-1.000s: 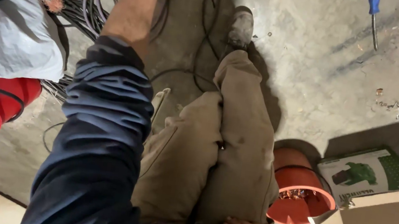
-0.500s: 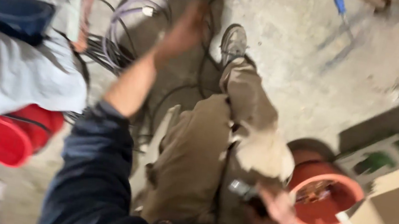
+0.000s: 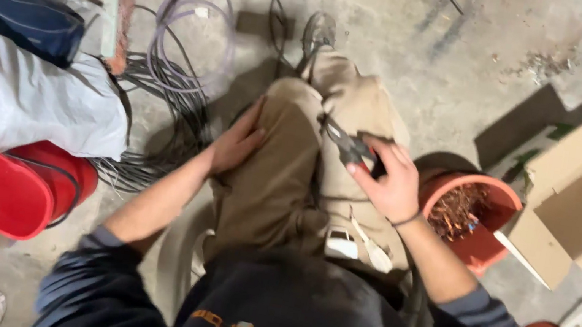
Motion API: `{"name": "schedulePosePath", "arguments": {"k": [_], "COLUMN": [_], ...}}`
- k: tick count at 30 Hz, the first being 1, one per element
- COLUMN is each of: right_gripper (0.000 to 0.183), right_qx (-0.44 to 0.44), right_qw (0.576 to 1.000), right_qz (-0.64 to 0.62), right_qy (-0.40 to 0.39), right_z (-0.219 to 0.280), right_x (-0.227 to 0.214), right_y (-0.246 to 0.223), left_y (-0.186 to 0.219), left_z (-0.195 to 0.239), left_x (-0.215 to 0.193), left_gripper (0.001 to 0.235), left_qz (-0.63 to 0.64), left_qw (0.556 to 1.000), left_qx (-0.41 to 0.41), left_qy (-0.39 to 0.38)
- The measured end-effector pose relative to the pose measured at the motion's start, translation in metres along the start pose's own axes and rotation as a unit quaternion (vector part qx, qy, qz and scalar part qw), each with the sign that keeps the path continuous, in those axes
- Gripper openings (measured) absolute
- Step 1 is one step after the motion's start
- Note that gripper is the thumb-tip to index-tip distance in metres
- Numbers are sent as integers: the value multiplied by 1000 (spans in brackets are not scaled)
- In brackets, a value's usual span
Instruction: Stripping insulation from electrical wires and collecting the copper scrap.
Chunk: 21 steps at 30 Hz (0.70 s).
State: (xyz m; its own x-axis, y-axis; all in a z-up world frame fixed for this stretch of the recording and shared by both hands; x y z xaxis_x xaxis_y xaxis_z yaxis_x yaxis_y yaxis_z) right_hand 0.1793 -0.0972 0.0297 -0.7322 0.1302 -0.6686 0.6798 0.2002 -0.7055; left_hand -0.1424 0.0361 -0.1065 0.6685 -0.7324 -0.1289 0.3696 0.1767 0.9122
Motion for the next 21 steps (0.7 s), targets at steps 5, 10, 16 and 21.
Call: {"name": "schedulePosePath", "arguments": {"k": [5, 10, 16, 21], "right_gripper": [53, 46, 47, 84], "right_qx": [-11, 1, 59, -4], "right_qw": [998, 999, 996, 991], "right_qz": [65, 19, -9, 126], "right_qy": [14, 28, 67, -36], "right_z": [0, 12, 17, -17], "right_x": [0, 5, 2, 9], "right_y": [-3, 35, 61, 27], "left_y": [75, 131, 144, 121], "left_z": [84, 95, 70, 53], "left_x": [10, 39, 98, 99], "left_gripper": [88, 61, 46, 16], "left_qz": [-290, -267, -266, -121], "left_qw": [946, 962, 936, 980], "left_qx": [-141, 55, 209, 143], "left_qy": [-16, 7, -97, -72]}}
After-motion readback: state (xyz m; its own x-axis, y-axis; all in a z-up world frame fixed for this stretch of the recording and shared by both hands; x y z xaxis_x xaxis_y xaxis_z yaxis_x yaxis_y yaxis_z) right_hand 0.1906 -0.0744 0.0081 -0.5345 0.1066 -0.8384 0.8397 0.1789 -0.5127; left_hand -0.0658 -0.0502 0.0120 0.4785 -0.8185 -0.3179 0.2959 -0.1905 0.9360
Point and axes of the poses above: each hand's wrist, its own z-axis away from the middle knuckle, its own x-axis out of the palm, y = z × x, the point moved 1 cm from there along -z, towards the middle knuckle, and after that the axes turned 11 degrees about -x, right-handed, at the moved point
